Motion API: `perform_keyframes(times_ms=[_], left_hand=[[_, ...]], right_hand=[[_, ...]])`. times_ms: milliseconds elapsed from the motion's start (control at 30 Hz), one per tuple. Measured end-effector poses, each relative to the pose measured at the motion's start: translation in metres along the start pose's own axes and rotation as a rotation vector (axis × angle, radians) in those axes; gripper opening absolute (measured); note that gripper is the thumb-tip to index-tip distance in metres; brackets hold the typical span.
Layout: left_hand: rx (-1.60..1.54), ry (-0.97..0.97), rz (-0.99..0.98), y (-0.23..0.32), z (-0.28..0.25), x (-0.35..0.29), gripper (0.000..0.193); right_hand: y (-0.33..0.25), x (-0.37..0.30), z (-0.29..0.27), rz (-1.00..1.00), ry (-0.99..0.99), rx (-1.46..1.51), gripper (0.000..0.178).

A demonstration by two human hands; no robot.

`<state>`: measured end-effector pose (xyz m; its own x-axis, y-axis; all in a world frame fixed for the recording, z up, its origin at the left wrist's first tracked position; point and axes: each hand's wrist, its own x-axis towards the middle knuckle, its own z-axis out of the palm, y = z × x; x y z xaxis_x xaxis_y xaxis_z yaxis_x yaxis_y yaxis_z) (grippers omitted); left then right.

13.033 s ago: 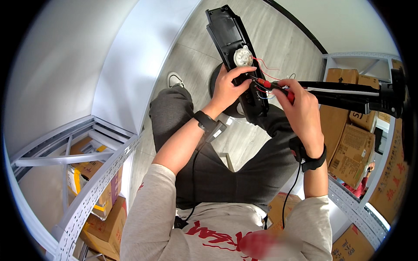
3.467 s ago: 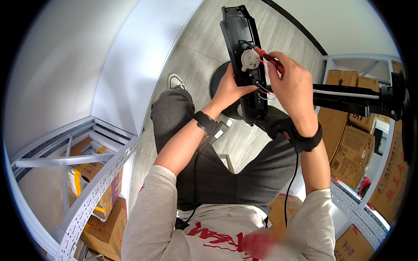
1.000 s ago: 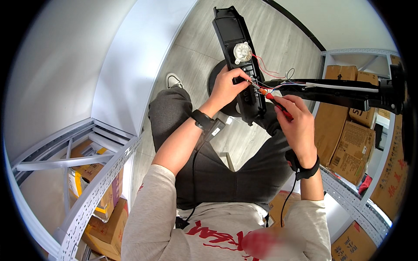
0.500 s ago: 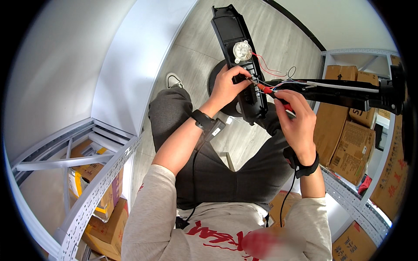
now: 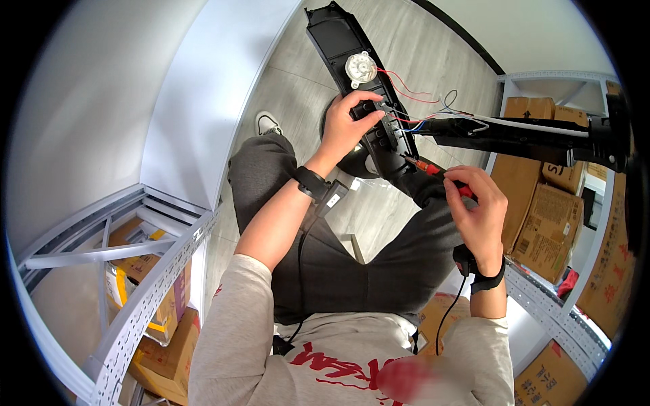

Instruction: The person assembles a standing fan by connecting internal wires, securing the motor housing, and fastening the base with screws. They use a screwdriver to tighten multiple screws on the fan's base and body.

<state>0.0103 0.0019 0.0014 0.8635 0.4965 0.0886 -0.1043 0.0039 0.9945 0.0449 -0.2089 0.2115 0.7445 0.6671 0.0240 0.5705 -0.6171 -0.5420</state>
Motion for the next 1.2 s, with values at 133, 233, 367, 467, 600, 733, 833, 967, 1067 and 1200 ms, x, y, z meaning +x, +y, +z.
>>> perform_keyframes(times_ms=[133,233,367,467,600,733,833,967,1067,1200], left_hand=[[0.055,0.025,0.038,0.003,0.001,0.0,0.027],[0.056,0.029,0.04,0.006,0.001,-0.001,0.025],[0.044,0.026,-0.003,0.003,0.001,-0.001,0.024],[0.005,0.032,-0.033,0.002,0.002,0.0,0.025],[0.064,0.021,-0.003,0.003,0.001,-0.001,0.023],[0.108,0.023,0.009,0.005,0.001,-0.001,0.022],[0.098,0.026,0.012,0.006,0.0,-0.002,0.021],[0.091,0.028,0.022,0.007,0.001,-0.001,0.021],[0.096,0.025,0.009,0.007,0.001,-0.002,0.021],[0.098,0.023,0.008,0.006,0.001,-0.002,0.022]], right_hand=[[0.009,-0.003,0.008,0.001,0.011,-0.01,0.014],[0.01,-0.001,0.012,-0.003,0.015,0.003,0.014],[0.01,0.001,0.015,-0.008,0.007,0.004,0.013],[0.01,0.002,0.016,-0.023,0.01,-0.008,0.013],[0.01,0.003,0.019,-0.013,0.002,-0.009,0.013],[0.009,0.004,0.019,-0.022,-0.023,0.004,0.014],[0.006,0.006,0.017,-0.021,-0.065,-0.001,0.015],[0.012,0.007,0.018,-0.092,-0.058,-0.048,0.016],[0.007,0.007,0.016,0.001,-0.064,-0.123,0.015],[0.009,0.007,0.018,0.03,-0.072,-0.185,0.019]])
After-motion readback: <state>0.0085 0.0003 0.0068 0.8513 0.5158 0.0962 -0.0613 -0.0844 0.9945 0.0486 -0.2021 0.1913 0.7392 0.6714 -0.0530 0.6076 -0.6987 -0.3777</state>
